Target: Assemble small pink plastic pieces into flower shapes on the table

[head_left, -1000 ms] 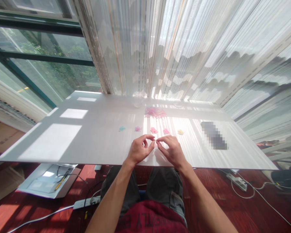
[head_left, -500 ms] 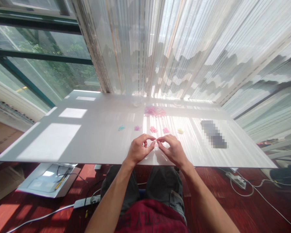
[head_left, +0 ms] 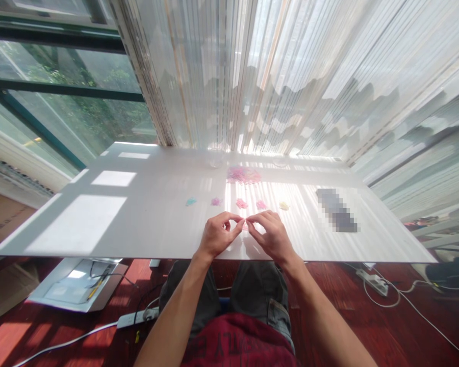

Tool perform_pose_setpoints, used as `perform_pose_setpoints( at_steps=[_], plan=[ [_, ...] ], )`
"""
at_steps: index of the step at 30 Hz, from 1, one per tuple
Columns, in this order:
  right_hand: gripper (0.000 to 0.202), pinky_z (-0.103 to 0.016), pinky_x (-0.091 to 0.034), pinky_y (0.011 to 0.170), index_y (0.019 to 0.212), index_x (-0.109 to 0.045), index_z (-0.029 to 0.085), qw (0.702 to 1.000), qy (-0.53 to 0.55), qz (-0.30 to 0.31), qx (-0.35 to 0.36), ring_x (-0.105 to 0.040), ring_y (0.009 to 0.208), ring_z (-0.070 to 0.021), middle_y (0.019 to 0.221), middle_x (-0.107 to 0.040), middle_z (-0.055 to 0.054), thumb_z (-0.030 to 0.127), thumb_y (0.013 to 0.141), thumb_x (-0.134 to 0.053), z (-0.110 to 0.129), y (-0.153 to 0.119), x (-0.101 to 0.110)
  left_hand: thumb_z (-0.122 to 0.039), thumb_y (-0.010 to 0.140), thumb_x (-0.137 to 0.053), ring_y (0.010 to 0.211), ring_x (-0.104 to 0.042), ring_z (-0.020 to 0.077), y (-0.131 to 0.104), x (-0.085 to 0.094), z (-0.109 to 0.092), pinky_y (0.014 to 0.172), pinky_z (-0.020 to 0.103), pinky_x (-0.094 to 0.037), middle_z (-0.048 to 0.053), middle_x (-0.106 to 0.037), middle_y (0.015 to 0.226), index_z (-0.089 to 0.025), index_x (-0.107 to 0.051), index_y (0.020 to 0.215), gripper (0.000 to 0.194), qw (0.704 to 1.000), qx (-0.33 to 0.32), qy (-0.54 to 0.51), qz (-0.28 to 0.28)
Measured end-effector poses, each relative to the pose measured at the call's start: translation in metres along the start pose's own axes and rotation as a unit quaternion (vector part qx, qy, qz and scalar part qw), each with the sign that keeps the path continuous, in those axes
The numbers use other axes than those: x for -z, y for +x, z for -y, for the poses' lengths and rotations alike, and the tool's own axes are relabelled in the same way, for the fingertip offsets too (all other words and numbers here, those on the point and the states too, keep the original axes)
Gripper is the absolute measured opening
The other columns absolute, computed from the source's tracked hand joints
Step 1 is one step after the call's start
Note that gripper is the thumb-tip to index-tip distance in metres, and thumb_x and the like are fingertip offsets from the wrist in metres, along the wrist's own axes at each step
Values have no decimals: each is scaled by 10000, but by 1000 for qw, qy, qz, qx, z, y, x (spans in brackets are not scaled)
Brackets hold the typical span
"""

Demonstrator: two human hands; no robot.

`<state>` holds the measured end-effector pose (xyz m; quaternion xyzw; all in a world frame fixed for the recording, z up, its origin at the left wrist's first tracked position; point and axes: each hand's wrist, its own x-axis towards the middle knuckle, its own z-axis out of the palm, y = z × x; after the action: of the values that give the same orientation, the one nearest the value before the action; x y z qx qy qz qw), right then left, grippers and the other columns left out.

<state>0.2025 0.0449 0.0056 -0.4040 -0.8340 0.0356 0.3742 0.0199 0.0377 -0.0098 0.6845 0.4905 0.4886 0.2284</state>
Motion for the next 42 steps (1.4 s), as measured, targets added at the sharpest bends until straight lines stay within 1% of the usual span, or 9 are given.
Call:
perform_pose_setpoints(
  at_steps=[8,13,15,18,20,27,36,39,42],
  plan=[
    [119,-359,-460,770,894,-682,221,1000,-10,-5,4,-624,790,-215,830,-716,-46,215,953,-579,-2,-1,-1,-325,873,-653,562,-532,105,0,0,-1,574,222,-481,28,-753,797,-198,-742,839,159,1000,3,4,7],
    [119,-369,-466,776,894,-686,224,1000,4,-6,-8,-630,794,-217,840,-723,-49,220,952,-581,0,0,-1,-287,863,-655,566,-535,100,0,0,0,567,210,-481,19,-743,815,-204,-724,839,110,1000,1,4,7],
    [110,-365,-478,772,891,-687,223,999,32,-2,-26,-640,795,-214,831,-722,-44,234,948,-593,1,1,1,-262,854,-655,561,-534,93,0,-1,1,560,202,-482,18,-741,847,-207,-719,883,89,1000,2,-1,6],
    [97,-337,-510,735,876,-693,224,993,92,11,-79,-658,766,-198,802,-720,-30,262,929,-621,0,1,3,-234,847,-655,555,-516,80,0,-1,0,553,192,-483,20,-733,916,-213,-704,1022,183,1000,-7,-18,7],
    [94,-317,-528,703,871,-699,222,986,123,21,-111,-664,736,-185,799,-725,-24,276,914,-636,-1,1,4,-224,851,-655,548,-496,72,-1,0,0,551,189,-479,23,-725,933,-215,-698,1059,213,999,-21,-30,14],
    [112,-286,-536,658,867,-709,208,976,151,69,-140,-672,721,-173,791,-724,-23,291,894,-639,-4,1,9,-235,869,-665,528,-458,58,-2,0,0,531,190,-457,40,-703,940,-207,-735,974,129,997,-56,-53,30],
    [149,-305,-533,707,861,-705,200,965,172,105,-170,-674,747,-179,817,-735,-35,320,890,-622,-3,2,9,-196,841,-682,586,-520,75,-2,0,0,533,177,-464,21,-699,892,-200,-716,907,74,996,-40,-62,47],
    [129,-312,-533,704,876,-702,209,968,169,97,-156,-673,761,-185,834,-733,-33,306,897,-619,-3,2,8,-198,835,-683,605,-548,83,-2,0,-1,540,175,-475,20,-703,875,-199,-710,883,55,996,-32,-64,43],
    [98,-336,-534,745,946,-696,220,982,139,52,-116,-662,842,-206,893,-716,-44,282,901,-635,-1,1,8,-204,832,-679,598,-545,88,-2,-1,-1,536,177,-475,17,-706,839,-197,-709,867,47,998,-21,-57,30]
  ],
)
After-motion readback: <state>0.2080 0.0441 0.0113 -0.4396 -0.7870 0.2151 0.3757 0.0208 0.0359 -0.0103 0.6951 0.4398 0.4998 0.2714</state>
